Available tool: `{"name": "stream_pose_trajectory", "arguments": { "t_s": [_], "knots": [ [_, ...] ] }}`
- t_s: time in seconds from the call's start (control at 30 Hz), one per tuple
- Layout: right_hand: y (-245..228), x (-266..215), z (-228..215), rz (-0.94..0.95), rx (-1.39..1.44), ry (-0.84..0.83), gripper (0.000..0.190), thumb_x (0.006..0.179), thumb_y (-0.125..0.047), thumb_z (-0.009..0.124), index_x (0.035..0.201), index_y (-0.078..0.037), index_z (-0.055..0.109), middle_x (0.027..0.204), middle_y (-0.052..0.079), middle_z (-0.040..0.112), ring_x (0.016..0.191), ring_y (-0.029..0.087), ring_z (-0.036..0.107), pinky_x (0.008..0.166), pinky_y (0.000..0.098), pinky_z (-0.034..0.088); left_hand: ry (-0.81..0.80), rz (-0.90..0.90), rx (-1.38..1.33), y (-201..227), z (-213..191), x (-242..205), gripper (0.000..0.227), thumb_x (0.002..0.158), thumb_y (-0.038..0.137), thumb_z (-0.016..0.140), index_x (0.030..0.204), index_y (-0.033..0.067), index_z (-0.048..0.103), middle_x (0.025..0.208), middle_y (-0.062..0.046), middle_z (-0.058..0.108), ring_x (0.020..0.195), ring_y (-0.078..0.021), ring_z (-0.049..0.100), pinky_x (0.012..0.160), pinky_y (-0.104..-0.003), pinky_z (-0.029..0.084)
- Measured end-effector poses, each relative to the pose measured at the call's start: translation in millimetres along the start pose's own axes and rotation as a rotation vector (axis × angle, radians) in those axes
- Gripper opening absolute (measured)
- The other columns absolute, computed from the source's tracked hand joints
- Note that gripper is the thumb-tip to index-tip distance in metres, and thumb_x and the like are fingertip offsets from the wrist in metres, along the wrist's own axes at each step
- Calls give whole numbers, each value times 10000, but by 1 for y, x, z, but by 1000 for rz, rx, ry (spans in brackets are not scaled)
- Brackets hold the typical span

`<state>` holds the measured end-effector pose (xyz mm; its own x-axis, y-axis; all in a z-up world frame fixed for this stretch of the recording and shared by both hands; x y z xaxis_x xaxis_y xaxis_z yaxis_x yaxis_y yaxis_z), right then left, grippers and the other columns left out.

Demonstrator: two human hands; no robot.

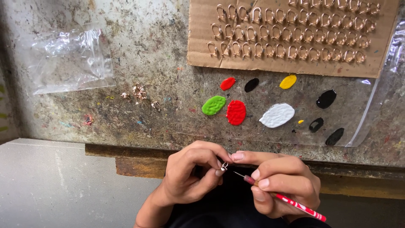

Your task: Painting small black details onto gold-colored jewelry components using a fine brush.

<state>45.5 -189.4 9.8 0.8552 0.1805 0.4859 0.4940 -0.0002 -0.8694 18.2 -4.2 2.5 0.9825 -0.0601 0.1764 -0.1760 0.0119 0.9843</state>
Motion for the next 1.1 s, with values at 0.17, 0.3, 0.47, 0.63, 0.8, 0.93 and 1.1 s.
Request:
{"name": "stream_pose_trajectory", "arguments": {
  "t_s": [0.17,0.3,0.47,0.63,0.8,0.93,1.1],
  "knots": [
    [-3,1,-1,-10,-28,-7,104,980,-150,618,995,-94,532,874,98,606,781,333,834,740,363,797,2,26,-1,4,1,4,65,994,77,602,967,42,555,977,-176,725,875,-247,729,796,-311,609],
    [-9,-1,-7,55,-113,-62,109,975,-152,631,1030,-137,538,928,84,603,788,268,842,701,260,750,7,30,4,6,2,4,69,993,84,601,958,47,555,952,-165,724,871,-244,729,803,-315,605],
    [-14,5,-9,55,-172,-109,52,965,-120,628,985,-122,581,971,94,601,794,233,831,716,254,740,10,37,15,8,4,5,63,991,78,600,960,47,555,952,-159,719,863,-241,724,793,-317,603],
    [-16,9,-15,69,-151,-242,72,956,-89,652,1016,-120,626,1067,96,593,903,242,819,826,297,747,14,39,23,8,5,5,57,988,81,597,961,54,555,947,-149,717,853,-238,724,783,-317,601],
    [-15,13,-14,47,-114,-245,75,935,-86,674,987,-105,625,1018,91,641,853,266,824,797,292,741,15,33,7,9,4,5,54,993,72,590,969,45,549,928,-163,716,850,-239,728,782,-310,605],
    [-15,14,-4,43,-86,-110,113,909,-64,667,938,-92,561,882,100,651,746,260,820,704,267,726,13,30,-5,9,4,6,48,996,65,580,971,41,547,913,-167,716,839,-234,727,768,-299,599],
    [-16,18,-4,59,-55,-160,81,935,-142,638,916,-106,568,830,69,646,796,285,854,734,270,760,-49,16,-34,13,1,8,61,1015,70,543,972,28,553,927,-186,715,771,-213,693,704,-282,581]
  ]
}}
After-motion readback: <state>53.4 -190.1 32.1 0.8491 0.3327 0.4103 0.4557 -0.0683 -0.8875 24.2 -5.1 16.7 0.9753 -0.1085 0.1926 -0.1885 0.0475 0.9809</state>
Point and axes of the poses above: each hand's wrist, its own x-axis towards the middle knuckle, its own z-axis out of the palm, y = z × x, the point moved 2 cm from there along x, towards the middle knuckle
